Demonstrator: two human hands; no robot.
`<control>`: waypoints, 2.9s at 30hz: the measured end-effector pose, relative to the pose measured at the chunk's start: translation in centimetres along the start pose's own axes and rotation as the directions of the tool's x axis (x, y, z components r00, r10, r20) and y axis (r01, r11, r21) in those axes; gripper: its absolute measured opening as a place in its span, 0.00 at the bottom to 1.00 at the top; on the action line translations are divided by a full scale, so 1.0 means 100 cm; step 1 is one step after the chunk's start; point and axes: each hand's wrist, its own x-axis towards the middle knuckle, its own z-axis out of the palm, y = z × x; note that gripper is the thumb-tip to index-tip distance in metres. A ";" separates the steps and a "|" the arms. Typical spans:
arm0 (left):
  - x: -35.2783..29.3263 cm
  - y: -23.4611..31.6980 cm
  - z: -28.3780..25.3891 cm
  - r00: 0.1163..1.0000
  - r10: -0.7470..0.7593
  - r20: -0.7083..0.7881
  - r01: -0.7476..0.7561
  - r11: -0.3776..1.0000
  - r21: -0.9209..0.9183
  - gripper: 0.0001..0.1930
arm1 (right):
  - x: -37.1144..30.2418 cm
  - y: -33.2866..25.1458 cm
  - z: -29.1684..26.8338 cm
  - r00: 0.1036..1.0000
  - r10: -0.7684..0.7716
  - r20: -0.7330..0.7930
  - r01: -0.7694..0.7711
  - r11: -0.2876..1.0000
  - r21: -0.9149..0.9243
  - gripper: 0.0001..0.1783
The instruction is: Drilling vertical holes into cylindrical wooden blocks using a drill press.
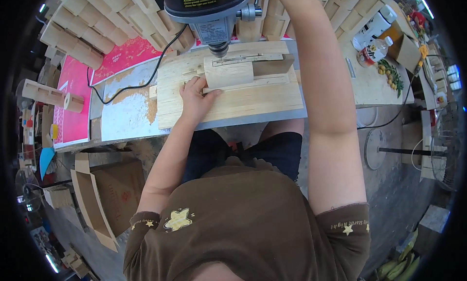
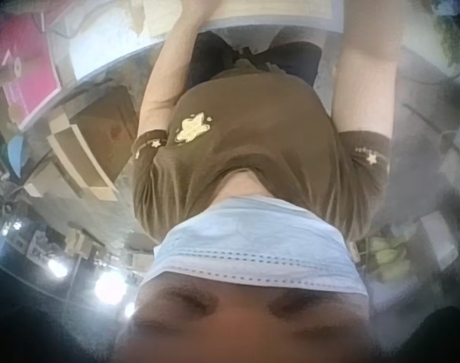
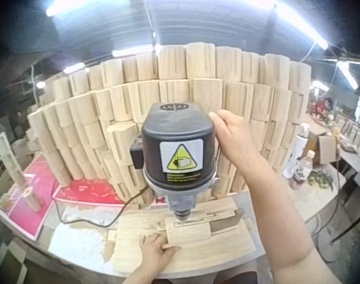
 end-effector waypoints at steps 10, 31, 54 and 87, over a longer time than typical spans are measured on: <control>0.003 -0.017 0.006 0.996 -0.067 -0.063 0.043 0.945 -0.323 0.20 | -0.175 0.038 -0.006 0.737 0.219 0.639 -0.134 0.975 -0.179 0.19; -0.031 0.011 -0.110 0.646 -0.708 0.286 0.684 0.369 -0.629 0.20 | -0.205 0.003 -0.023 0.836 0.024 0.548 0.047 0.992 -0.115 0.17; -0.046 0.019 -0.034 0.976 -0.208 -0.070 0.160 0.895 -0.417 0.27 | -0.199 0.001 -0.010 0.846 -0.003 0.534 0.094 0.985 -0.144 0.21; -0.016 -0.035 -0.026 0.993 0.074 -0.088 -0.061 0.989 0.138 0.24 | -0.009 -0.041 -0.004 1.000 -0.008 0.026 0.008 1.000 0.017 0.16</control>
